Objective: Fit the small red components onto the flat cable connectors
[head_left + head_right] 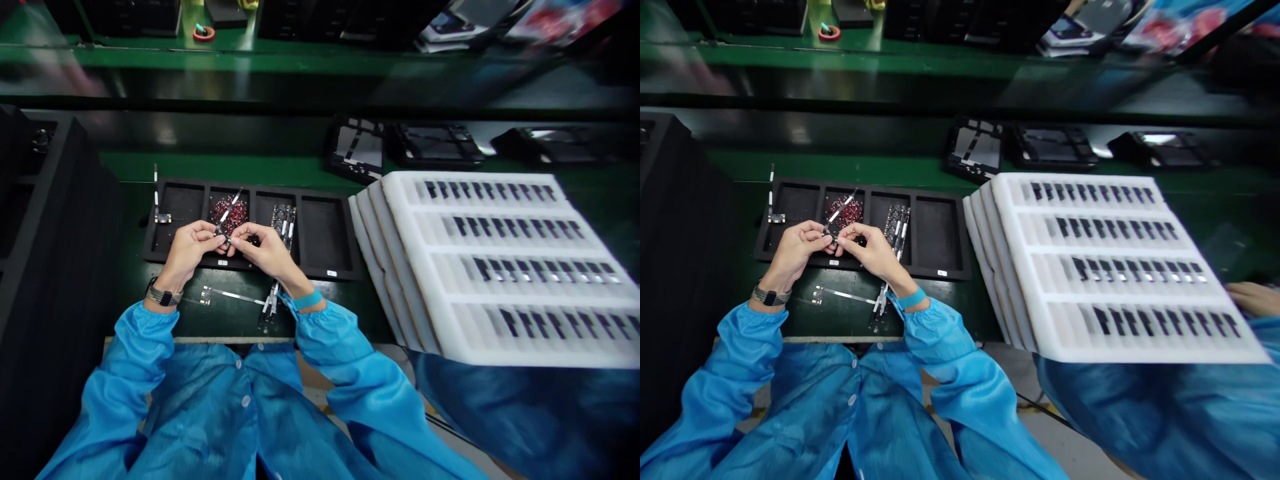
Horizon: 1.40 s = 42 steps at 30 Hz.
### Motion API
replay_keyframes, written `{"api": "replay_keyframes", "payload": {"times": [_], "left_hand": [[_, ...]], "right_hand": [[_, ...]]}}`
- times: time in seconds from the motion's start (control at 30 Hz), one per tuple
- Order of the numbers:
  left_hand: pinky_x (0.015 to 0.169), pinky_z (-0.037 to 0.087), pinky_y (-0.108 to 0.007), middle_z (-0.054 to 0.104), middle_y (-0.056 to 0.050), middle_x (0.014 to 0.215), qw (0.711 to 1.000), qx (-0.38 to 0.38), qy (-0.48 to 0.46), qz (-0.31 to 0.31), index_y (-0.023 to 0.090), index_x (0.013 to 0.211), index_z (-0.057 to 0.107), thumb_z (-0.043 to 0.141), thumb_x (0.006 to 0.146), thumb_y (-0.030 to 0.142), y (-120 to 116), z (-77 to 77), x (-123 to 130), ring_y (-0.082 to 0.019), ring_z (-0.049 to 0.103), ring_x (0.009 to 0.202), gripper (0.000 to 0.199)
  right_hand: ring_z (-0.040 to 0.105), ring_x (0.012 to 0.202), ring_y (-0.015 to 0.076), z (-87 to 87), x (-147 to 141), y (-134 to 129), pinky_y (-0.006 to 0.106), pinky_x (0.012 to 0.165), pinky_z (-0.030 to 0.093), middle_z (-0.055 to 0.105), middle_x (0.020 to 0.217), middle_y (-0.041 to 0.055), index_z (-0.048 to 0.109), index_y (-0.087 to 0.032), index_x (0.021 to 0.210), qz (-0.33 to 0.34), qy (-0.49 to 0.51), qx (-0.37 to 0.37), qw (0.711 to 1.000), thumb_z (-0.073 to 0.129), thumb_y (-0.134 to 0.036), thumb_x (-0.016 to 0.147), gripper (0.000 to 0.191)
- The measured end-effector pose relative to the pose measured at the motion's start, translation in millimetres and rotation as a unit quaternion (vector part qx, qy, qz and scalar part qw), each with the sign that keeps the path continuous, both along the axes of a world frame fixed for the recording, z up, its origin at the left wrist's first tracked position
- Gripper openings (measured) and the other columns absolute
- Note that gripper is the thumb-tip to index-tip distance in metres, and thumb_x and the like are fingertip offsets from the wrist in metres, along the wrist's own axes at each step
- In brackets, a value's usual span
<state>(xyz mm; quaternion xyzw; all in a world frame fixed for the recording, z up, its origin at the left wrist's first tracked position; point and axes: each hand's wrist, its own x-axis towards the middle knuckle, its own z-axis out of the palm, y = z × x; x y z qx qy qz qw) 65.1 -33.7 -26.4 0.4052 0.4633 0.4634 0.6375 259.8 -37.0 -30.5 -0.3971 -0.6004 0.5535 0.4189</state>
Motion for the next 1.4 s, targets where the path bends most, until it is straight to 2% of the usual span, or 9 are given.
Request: {"api": "replay_keyframes", "payload": {"times": [0.3, 0.43, 0.57, 0.67, 0.8, 0.93, 1.13, 1.27, 1.4], "left_hand": [[0.071, 0.061, -0.033, 0.076, -0.004, 0.068, 1.0, 0.008, 0.024, 0.017, 0.016, 0.084, 0.068, 0.099, 0.059, 0.036, -0.5, -1.8, 2.0, -0.02, 0.074, 0.063, 0.044], [0.074, 0.063, -0.034, 0.077, -0.004, 0.076, 0.995, 0.068, 0.039, 0.063, 0.016, 0.086, 0.071, 0.097, 0.063, 0.037, -3.6, 8.1, 0.9, -0.02, 0.075, 0.067, 0.041], [0.074, 0.064, -0.031, 0.078, -0.003, 0.085, 0.968, 0.174, 0.083, 0.16, 0.018, 0.095, 0.077, 0.093, 0.071, 0.032, -10.8, 29.1, -1.8, -0.019, 0.076, 0.075, 0.032], [0.075, 0.064, -0.031, 0.078, -0.004, 0.093, 0.937, 0.254, 0.145, 0.192, 0.02, 0.108, 0.079, 0.086, 0.082, 0.029, -11.6, 54.1, -0.8, -0.019, 0.076, 0.082, 0.028], [0.091, 0.062, -0.034, 0.078, -0.005, 0.115, 0.877, 0.356, 0.258, 0.192, 0.023, 0.122, 0.077, 0.077, 0.089, 0.024, 18.2, 86.0, 14.5, -0.022, 0.075, 0.096, 0.033], [0.114, 0.049, -0.044, 0.075, -0.009, 0.125, 0.806, 0.441, 0.379, 0.113, 0.022, 0.119, 0.077, 0.068, 0.089, 0.013, 97.3, 97.1, 62.3, -0.032, 0.066, 0.124, 0.032], [0.103, 0.043, -0.052, 0.068, -0.03, 0.13, 0.666, 0.492, 0.556, -0.073, 0.006, 0.126, 0.071, 0.038, 0.098, 0.004, 214.8, 74.5, 203.2, -0.042, 0.059, 0.125, 0.043], [0.097, 0.041, -0.047, 0.067, -0.034, 0.128, 0.606, 0.489, 0.598, -0.19, 0.001, 0.118, 0.072, 0.034, 0.097, 0.001, 232.7, 38.0, 279.7, -0.039, 0.058, 0.122, 0.044], [0.097, 0.042, -0.046, 0.072, -0.031, 0.115, 0.595, 0.481, 0.597, -0.241, 0.002, 0.109, 0.075, 0.04, 0.094, -0.001, 222.4, 7.6, 299.8, -0.036, 0.062, 0.113, 0.038]], "right_hand": [[0.07, 0.074, 0.0215, -1.1, -4.0, -0.2, 0.031, 0.06, 0.051, 0.077, 0.075, 0.0054, 0.07, -0.021, 0.088, -0.02, 0.005, -0.023, 1.0, 0.077, -0.058, 0.089, 0.038], [0.061, 0.06, 0.0152, 0.6, -2.4, 1.4, 0.028, 0.053, 0.045, 0.079, 0.078, 0.0051, 0.072, -0.02, 0.091, -0.057, 0.024, -0.002, 0.998, 0.079, -0.06, 0.088, 0.04], [0.039, 0.042, 0.0074, 2.2, 8.4, 8.5, 0.026, 0.041, 0.028, 0.075, 0.074, 0.0016, 0.07, -0.021, 0.091, -0.136, 0.085, -0.018, 0.987, 0.079, -0.066, 0.085, 0.046], [0.034, 0.039, 0.0061, 3.9, 20.7, 17.0, 0.026, 0.04, 0.023, 0.066, 0.062, -0.0028, 0.068, -0.021, 0.088, -0.197, 0.133, -0.029, 0.971, 0.081, -0.067, 0.081, 0.048], [0.035, 0.04, 0.0065, 7.5, 35.2, 25.9, 0.025, 0.041, 0.026, 0.058, 0.057, -0.0055, 0.068, -0.02, 0.089, -0.258, 0.162, -0.022, 0.952, 0.079, -0.066, 0.082, 0.048], [0.039, 0.043, 0.0084, 6.3, 48.5, 33.1, 0.026, 0.043, 0.03, 0.056, 0.058, -0.0053, 0.065, -0.022, 0.087, -0.316, 0.146, -0.005, 0.937, 0.074, -0.068, 0.085, 0.047], [0.041, 0.047, 0.0098, -10.8, 73.3, 50.5, 0.024, 0.043, 0.033, 0.051, 0.06, -0.0069, 0.059, -0.023, 0.091, -0.41, 0.208, -0.029, 0.888, 0.071, -0.051, 0.086, 0.032], [0.049, 0.053, 0.0109, -22.4, 88.6, 59.7, 0.024, 0.048, 0.041, 0.057, 0.072, -0.0059, 0.051, -0.025, 0.106, -0.464, 0.256, -0.034, 0.847, 0.06, -0.033, 0.086, 0.024], [0.056, 0.058, 0.0109, -29.2, 96.1, 64.2, 0.023, 0.055, 0.048, 0.067, 0.081, -0.003, 0.046, -0.024, 0.109, -0.474, 0.267, -0.046, 0.838, 0.057, -0.027, 0.085, 0.027]]}}
